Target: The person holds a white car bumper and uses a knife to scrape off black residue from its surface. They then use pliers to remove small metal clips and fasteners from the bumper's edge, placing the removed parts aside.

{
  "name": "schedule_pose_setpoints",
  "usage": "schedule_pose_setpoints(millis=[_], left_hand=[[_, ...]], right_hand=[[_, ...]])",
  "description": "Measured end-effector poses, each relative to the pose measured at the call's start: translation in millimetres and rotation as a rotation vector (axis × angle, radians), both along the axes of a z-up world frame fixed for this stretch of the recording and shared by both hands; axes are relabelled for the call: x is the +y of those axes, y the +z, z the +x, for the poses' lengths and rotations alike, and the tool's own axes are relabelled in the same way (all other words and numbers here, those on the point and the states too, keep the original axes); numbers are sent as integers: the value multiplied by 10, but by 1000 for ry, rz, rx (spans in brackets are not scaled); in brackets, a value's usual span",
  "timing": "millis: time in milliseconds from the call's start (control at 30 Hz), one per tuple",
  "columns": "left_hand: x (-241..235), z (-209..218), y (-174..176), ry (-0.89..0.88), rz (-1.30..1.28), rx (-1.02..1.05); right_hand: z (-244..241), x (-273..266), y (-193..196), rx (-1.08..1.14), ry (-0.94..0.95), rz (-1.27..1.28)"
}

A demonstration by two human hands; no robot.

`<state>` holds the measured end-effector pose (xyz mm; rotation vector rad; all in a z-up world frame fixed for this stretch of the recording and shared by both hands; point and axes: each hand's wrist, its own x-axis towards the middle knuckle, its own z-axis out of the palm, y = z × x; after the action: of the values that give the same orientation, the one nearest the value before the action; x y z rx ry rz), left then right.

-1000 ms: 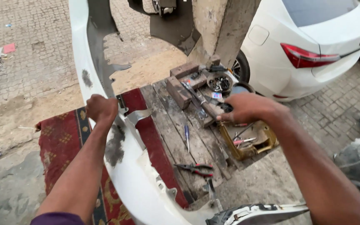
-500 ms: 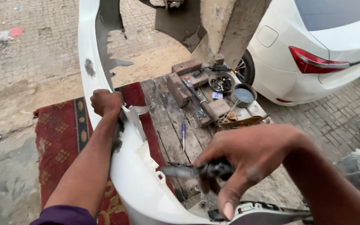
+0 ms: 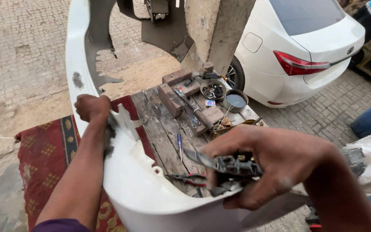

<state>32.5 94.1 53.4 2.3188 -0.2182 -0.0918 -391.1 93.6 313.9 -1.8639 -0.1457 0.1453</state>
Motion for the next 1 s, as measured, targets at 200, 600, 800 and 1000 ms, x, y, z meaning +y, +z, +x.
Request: schedule_pose_setpoints(millis=[200,600,800,1000], left_hand=[[126,359,-258,136,-33,-14],[180,96,-386,176,-162,21],[269,69,-488,15,-124,30],[274,-6,-323,-180,94,104]], right_hand=[[113,-1,-39,-50,-78,-167],[170,-345,-288,21,48,-33],[-107,-367,-556,265,-96,194],[-159,-442,-620,120,-11,323]])
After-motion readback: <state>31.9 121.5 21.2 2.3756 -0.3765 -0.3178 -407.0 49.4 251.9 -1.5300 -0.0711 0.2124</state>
